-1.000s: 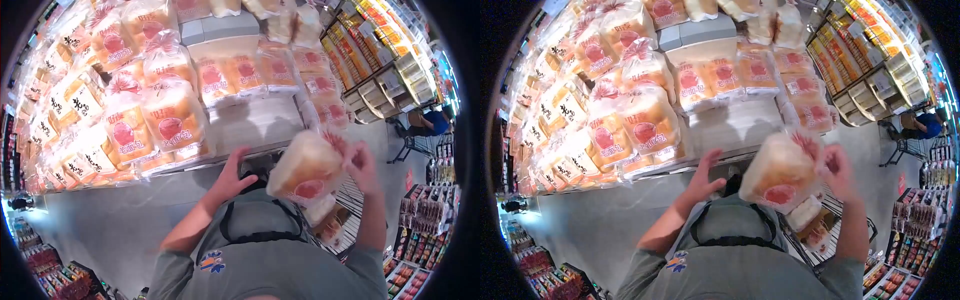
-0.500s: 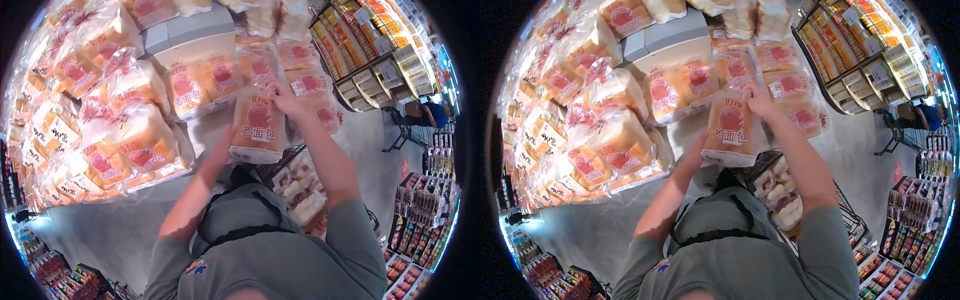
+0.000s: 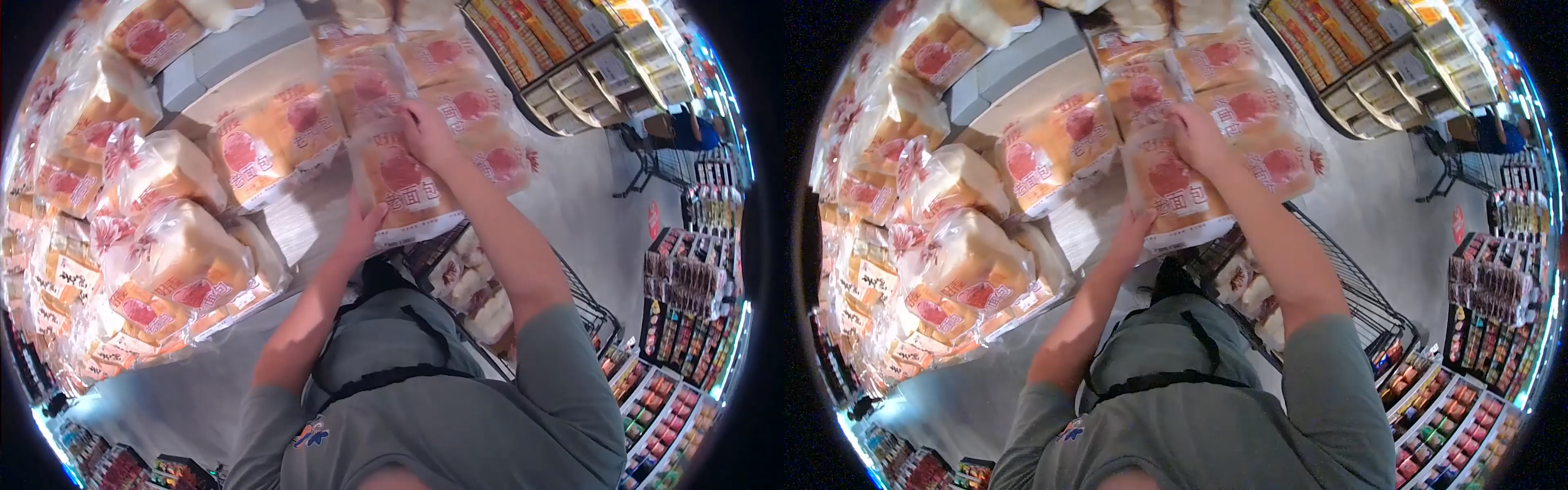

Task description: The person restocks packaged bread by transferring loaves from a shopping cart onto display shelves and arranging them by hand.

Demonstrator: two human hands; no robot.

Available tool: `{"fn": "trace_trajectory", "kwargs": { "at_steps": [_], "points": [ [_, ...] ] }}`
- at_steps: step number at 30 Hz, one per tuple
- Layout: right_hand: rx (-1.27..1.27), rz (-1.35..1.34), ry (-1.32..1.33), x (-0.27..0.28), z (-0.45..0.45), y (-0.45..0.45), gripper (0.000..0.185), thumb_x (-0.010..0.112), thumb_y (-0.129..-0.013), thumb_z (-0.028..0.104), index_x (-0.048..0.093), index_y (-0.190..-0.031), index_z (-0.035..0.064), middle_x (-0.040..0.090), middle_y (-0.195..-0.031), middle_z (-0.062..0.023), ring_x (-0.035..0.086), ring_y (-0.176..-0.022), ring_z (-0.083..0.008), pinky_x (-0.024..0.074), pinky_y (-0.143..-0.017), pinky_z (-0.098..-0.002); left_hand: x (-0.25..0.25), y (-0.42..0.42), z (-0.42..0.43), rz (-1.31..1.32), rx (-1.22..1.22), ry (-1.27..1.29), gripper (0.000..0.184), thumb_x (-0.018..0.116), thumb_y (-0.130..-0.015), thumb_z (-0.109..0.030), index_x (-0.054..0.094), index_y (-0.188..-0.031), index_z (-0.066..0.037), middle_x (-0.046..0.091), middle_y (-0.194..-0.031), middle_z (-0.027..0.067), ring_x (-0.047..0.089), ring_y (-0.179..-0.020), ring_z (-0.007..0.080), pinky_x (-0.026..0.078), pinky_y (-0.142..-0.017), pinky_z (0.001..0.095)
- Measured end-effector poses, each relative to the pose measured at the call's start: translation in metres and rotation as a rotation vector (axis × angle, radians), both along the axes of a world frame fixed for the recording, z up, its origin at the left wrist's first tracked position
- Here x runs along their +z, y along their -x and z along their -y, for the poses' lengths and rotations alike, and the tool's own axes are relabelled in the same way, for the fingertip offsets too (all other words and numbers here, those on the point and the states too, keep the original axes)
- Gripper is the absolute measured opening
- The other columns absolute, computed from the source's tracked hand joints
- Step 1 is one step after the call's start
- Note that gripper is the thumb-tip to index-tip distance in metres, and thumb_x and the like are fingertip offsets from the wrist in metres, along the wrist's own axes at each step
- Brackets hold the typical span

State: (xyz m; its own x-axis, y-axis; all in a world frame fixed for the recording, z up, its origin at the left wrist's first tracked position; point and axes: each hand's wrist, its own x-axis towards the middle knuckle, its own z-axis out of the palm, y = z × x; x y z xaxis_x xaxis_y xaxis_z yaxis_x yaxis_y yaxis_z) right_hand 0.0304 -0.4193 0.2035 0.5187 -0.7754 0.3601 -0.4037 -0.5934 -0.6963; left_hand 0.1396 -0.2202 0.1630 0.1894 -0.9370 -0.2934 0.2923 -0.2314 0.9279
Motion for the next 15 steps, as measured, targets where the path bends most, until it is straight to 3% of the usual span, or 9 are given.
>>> {"fn": "trace_trajectory", "kwargs": {
  "at_steps": [2,6,8,9,11,15],
  "points": [
    [-0.017,-0.013,0.052,0.011,-0.006,-0.008,0.016,0.054,-0.089,0.009,0.063,-0.100,0.0014,0.064,-0.094,-0.0203,0.061,-0.091,-0.0366,0.0485,-0.080,-0.0393,0.025,-0.002,-0.005,-0.073,0.020,-0.176,0.074,0.059,-0.090,-0.016,0.015,-0.148,-0.006,0.049,-0.129,0.0156,0.051,-0.114,0.0232,0.042,-0.098,0.0338],
    [0.015,0.118,0.045,-0.002,-0.015,-0.016,0.018,0.053,-0.088,0.008,0.062,-0.102,0.0015,0.063,-0.096,-0.0221,0.060,-0.092,-0.0395,0.0484,-0.081,-0.0412,-0.006,-0.007,-0.009,-0.046,-0.010,-0.039,0.072,0.059,-0.091,-0.020,0.017,-0.148,-0.004,0.048,-0.132,0.0141,0.050,-0.117,0.0228,0.041,-0.099,0.0344],
    [0.020,0.112,0.023,-0.015,-0.015,-0.010,0.019,0.052,-0.088,0.008,0.062,-0.103,0.0015,0.063,-0.096,-0.0226,0.060,-0.092,-0.0402,0.0484,-0.082,-0.0416,-0.024,-0.009,-0.008,0.270,-0.134,-0.034,0.073,0.059,-0.092,-0.026,0.018,-0.148,-0.004,0.048,-0.133,0.0142,0.052,-0.115,0.0224,0.043,-0.097,0.0350],
    [-0.045,0.020,-0.043,-0.014,-0.015,-0.006,0.018,0.052,-0.087,0.008,0.062,-0.101,0.0016,0.063,-0.095,-0.0222,0.060,-0.091,-0.0403,0.0484,-0.081,-0.0435,-0.030,-0.006,-0.006,0.269,-0.132,-0.036,0.073,0.059,-0.092,-0.026,0.018,-0.148,-0.004,0.048,-0.133,0.0142,0.052,-0.115,0.0224,0.043,-0.097,0.0350],
    [-0.094,-0.070,-0.111,-0.012,-0.014,-0.001,0.018,0.052,-0.086,0.007,0.062,-0.099,0.0017,0.063,-0.093,-0.0219,0.060,-0.090,-0.0404,0.0484,-0.080,-0.0454,-0.035,-0.001,-0.001,0.266,-0.152,-0.128,0.087,0.062,-0.089,-0.043,0.019,-0.144,0.008,0.044,-0.135,0.0286,0.048,-0.122,0.0370,0.036,-0.104,0.0401],
    [-0.105,-0.275,-0.022,0.009,-0.014,0.006,0.020,0.051,-0.089,0.010,0.062,-0.104,0.0015,0.061,-0.101,-0.0234,0.059,-0.096,-0.0420,0.0469,-0.084,-0.0452,-0.030,0.011,0.015,0.334,-0.163,-0.112,0.089,0.057,-0.089,-0.052,0.020,-0.143,0.008,0.044,-0.133,0.0337,0.044,-0.125,0.0432,0.034,-0.106,0.0438]
  ]
}}
